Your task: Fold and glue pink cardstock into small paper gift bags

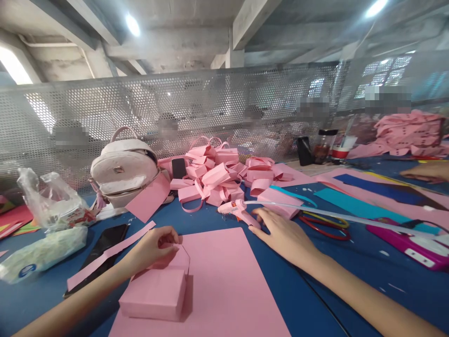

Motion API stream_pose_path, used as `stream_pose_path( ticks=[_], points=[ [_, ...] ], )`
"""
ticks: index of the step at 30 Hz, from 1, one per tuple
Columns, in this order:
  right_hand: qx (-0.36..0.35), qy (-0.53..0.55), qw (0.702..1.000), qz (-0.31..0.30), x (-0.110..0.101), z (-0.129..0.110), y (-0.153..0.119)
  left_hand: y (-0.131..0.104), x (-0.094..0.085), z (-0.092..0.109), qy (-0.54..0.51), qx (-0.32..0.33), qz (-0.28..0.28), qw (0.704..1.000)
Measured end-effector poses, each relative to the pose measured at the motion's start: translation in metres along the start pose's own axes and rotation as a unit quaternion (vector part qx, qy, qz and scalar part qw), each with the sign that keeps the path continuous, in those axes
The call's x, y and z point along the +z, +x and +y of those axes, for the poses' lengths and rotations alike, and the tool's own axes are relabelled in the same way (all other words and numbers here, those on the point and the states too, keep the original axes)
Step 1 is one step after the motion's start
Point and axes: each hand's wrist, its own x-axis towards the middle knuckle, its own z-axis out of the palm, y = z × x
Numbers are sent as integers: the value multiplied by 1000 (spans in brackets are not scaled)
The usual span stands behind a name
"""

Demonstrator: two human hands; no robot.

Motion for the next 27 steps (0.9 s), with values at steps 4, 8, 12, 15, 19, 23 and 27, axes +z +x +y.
stream_pose_path(
  ticks=[4,8,12,15,19,23,27],
  points=[
    [-1,-45,999,0,-17,-5,-32,0,-1,0,21,1,7,1000],
    [-30,-6,996,-84,-28,-12,-53,-1,0,5,27,5,-3,1000],
    [-102,73,983,-138,-32,-36,-53,-5,2,17,31,12,-34,999],
    [-147,142,960,-192,-30,-63,-45,-6,4,24,34,23,-76,996],
    [-237,165,929,-232,-17,-96,-32,-4,4,28,58,34,-97,993],
    [-295,209,908,-213,11,-109,-21,-2,4,31,100,52,-90,989],
    [-240,293,907,-184,37,-107,-13,-2,1,31,146,82,-99,981]
  ],
)
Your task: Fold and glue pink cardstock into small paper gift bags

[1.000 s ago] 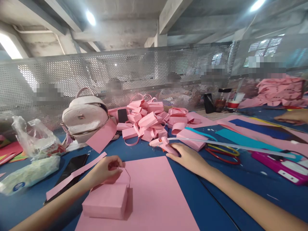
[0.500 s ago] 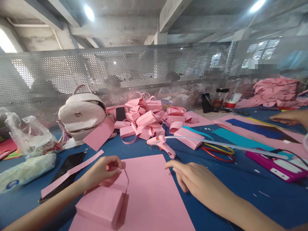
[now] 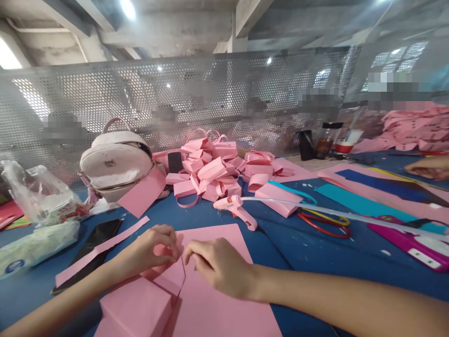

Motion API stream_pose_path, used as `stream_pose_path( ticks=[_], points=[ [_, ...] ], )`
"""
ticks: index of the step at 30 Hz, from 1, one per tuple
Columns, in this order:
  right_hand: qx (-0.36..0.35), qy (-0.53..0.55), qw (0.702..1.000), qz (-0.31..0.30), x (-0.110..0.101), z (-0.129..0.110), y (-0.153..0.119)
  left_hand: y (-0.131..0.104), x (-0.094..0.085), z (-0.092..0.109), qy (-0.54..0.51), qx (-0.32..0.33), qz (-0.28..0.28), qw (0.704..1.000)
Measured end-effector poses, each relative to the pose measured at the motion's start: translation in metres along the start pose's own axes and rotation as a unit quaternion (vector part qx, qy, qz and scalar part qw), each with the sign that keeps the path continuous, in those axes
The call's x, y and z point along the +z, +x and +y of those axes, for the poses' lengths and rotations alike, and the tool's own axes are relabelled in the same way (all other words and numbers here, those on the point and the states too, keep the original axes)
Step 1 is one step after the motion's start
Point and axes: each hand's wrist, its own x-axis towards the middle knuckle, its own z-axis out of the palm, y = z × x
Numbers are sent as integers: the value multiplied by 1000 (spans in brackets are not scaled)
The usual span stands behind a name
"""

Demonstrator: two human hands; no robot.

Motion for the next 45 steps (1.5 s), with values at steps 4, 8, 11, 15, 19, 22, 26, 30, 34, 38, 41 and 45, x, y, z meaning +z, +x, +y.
stream_pose_path(
  ticks=[4,8,11,15,19,22,26,30,34,38,41,45],
  points=[
    [52,63,997,13,0,13,1,-5,-7,-5,59,67,-27,996],
    [53,66,996,2,-3,16,0,-12,-17,-2,155,146,-44,976],
    [-15,14,1000,-8,-1,15,-1,-15,-21,6,200,173,-59,962],
    [-126,-75,989,-9,5,16,-4,-16,-16,6,234,200,-31,951],
    [-169,-159,973,-14,10,23,-6,-17,-4,-7,213,193,18,958],
    [-181,-183,966,-22,12,26,-6,-16,3,-15,177,170,19,969],
    [-170,-204,964,-20,13,23,-9,-14,8,-14,102,12,15,995],
    [-165,-226,960,-20,15,22,-10,-16,10,-6,58,-116,-26,991],
    [-214,-204,955,-11,14,25,-7,-16,12,-5,40,-147,-57,987],
    [-227,-142,963,38,7,20,-5,-15,13,-9,-34,-145,-36,988],
    [-151,-61,983,83,0,14,-5,-14,14,-9,-93,-147,-3,985],
    [-87,11,990,109,-3,12,-4,-12,15,-3,-117,-169,27,978]
  ],
)
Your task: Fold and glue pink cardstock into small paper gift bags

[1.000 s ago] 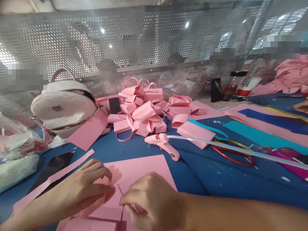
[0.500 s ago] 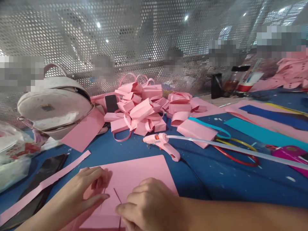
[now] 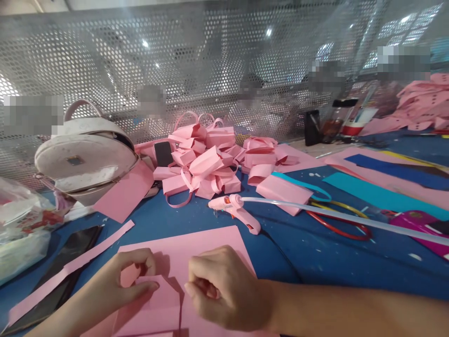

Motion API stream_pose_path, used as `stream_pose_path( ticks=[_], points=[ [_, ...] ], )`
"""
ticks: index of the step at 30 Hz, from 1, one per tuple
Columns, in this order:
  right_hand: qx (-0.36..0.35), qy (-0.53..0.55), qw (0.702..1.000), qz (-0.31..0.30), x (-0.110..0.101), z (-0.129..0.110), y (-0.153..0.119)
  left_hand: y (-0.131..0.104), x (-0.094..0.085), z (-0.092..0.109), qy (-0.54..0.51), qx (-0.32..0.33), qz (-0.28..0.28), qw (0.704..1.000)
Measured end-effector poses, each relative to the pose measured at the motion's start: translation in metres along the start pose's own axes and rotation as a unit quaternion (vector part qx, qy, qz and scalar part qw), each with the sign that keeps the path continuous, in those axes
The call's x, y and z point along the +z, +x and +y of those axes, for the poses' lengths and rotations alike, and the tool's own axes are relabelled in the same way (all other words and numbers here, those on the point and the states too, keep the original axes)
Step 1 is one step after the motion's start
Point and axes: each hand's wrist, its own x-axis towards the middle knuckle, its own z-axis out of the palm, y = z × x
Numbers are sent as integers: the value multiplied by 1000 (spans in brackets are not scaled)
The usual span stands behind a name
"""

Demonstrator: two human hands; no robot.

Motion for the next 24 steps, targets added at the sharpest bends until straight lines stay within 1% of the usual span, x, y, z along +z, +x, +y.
stream_pose_path(
  ticks=[2,6,8,10,12,16,20,24],
  points=[
    [8,23,1000,-8,1,1,1,-1,1,4,-22,9,21,999],
    [61,60,996,-28,1,3,3,-8,0,14,-57,47,61,995],
    [78,69,994,-28,0,5,3,-11,-1,17,-52,71,77,993],
    [79,73,994,-20,0,7,4,-14,-2,17,-29,110,97,989],
    [68,70,995,-4,0,7,4,-16,-1,14,6,160,115,980],
    [11,49,998,35,2,5,5,-18,3,11,64,237,140,959],
    [-34,1,998,60,5,4,5,-21,8,15,90,257,158,949],
    [-60,-13,996,68,5,4,6,-24,11,20,128,288,162,935]
  ],
)
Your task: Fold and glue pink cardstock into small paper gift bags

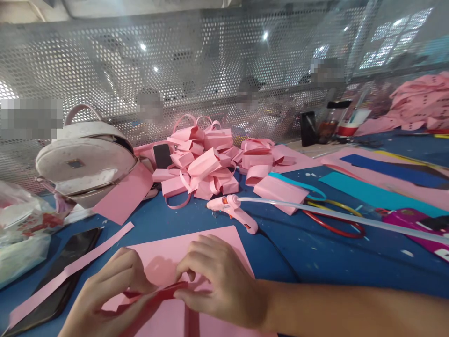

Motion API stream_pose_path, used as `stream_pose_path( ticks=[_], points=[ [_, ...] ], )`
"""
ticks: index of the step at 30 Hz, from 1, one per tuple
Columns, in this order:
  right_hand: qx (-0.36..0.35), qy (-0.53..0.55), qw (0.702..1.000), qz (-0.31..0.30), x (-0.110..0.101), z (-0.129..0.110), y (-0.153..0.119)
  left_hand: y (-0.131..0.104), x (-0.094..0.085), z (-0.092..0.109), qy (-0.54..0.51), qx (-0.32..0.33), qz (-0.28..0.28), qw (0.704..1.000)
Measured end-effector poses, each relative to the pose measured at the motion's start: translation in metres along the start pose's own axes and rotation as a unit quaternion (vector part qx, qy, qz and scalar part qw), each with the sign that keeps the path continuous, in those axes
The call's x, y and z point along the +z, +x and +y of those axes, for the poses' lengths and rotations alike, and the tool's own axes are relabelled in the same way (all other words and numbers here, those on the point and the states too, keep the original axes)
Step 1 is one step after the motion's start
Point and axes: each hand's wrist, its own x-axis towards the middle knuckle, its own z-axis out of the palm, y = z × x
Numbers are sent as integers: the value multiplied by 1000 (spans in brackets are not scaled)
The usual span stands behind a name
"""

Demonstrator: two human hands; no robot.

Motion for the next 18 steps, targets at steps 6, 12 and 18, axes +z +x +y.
stream_pose_path(
  ticks=[6,12,18],
  points=[
    [-23,-15,1000,2,0,-2,1,-1,1,4,33,47,-3,998],
    [-32,-21,999,5,0,-4,0,-1,1,3,43,90,24,995],
    [-38,-20,999,9,1,-3,-1,1,1,4,33,108,17,993]
  ],
)
